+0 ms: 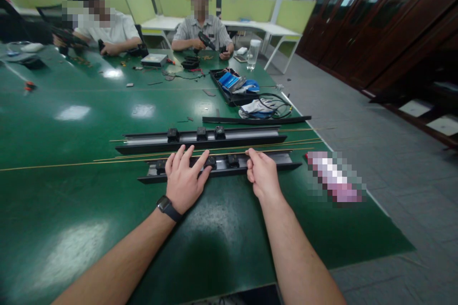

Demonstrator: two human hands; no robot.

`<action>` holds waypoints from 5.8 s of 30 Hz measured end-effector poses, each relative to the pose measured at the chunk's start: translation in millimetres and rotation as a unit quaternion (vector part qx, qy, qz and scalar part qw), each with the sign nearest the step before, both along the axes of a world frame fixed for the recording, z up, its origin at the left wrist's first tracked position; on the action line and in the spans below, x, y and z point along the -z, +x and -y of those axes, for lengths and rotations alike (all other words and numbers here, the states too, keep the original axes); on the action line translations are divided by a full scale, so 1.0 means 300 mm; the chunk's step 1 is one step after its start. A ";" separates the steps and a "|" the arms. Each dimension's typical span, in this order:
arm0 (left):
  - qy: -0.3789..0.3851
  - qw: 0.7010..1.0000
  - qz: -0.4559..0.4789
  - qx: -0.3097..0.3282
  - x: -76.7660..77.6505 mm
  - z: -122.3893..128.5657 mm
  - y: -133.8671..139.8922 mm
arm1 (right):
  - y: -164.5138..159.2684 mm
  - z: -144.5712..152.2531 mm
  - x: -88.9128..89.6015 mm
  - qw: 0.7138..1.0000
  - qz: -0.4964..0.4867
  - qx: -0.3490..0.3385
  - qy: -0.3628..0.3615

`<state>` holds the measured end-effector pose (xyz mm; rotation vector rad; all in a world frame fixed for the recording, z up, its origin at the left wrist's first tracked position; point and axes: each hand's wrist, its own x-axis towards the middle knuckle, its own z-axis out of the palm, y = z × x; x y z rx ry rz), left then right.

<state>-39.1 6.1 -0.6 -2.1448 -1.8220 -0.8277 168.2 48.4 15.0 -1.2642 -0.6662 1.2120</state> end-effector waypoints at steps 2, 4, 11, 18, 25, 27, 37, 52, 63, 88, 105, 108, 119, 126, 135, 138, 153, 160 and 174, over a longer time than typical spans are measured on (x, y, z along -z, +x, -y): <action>0.000 1.000 0.000 -0.001 -0.001 0.001 0.000 | -0.001 0.000 0.001 1.000 0.002 0.002 0.002; 0.000 1.000 0.002 -0.001 -0.002 0.001 -0.001 | -0.001 -0.001 0.004 1.000 0.002 0.006 0.005; 0.004 1.000 0.014 0.003 -0.005 0.003 0.000 | -0.006 -0.001 -0.002 1.000 -0.003 0.026 -0.003; 0.002 1.000 0.017 0.005 -0.007 0.003 0.001 | -0.009 0.001 -0.008 0.999 -0.002 0.032 -0.003; -0.003 1.000 0.012 0.004 -0.006 0.003 -0.001 | -0.003 -0.001 0.002 1.000 -0.005 0.023 -0.002; -0.003 1.000 0.011 0.004 -0.005 0.003 -0.001 | 0.000 -0.002 0.005 1.000 -0.007 0.018 -0.002; 0.001 1.000 0.014 0.004 -0.006 0.002 0.000 | -0.002 0.000 -0.001 1.000 0.005 0.013 0.004; -0.001 1.000 0.017 0.008 -0.009 0.004 -0.001 | -0.008 -0.002 0.000 0.999 -0.001 0.038 0.000; -0.002 1.000 0.013 0.005 -0.007 0.003 -0.001 | -0.009 -0.001 -0.004 0.999 -0.003 0.031 -0.008; -0.005 1.000 0.003 0.003 -0.004 0.001 -0.002 | -0.007 -0.002 -0.001 1.000 0.000 0.024 -0.001; -0.002 1.000 0.004 0.007 -0.004 0.002 -0.004 | -0.010 -0.001 -0.007 0.999 -0.007 0.039 -0.004; -0.005 1.000 0.001 0.005 -0.005 0.003 -0.003 | -0.008 -0.001 -0.004 0.999 -0.005 0.038 -0.003; -0.005 1.000 -0.001 0.002 -0.003 0.003 -0.002 | 0.001 -0.002 0.002 1.000 -0.001 0.011 -0.001; -0.004 1.000 0.003 0.004 -0.006 0.002 -0.002 | -0.002 -0.002 0.002 1.000 0.007 0.016 0.005; 0.005 1.000 0.021 0.008 -0.005 0.004 0.000 | -0.008 0.000 -0.007 0.999 -0.002 0.034 0.001; 0.004 1.000 0.018 0.006 -0.005 0.004 0.000 | -0.008 -0.001 -0.007 0.999 -0.003 0.033 0.000; -0.003 1.000 0.011 0.005 -0.006 0.003 0.001 | 0.000 0.001 -0.006 1.000 0.000 0.004 -0.005; -0.001 1.000 0.014 0.006 -0.006 0.004 -0.001 | 0.000 0.000 -0.002 1.000 0.001 0.000 0.000; 0.000 1.000 0.013 0.007 -0.008 0.004 -0.002 | -0.009 0.001 -0.004 0.999 -0.006 0.032 0.004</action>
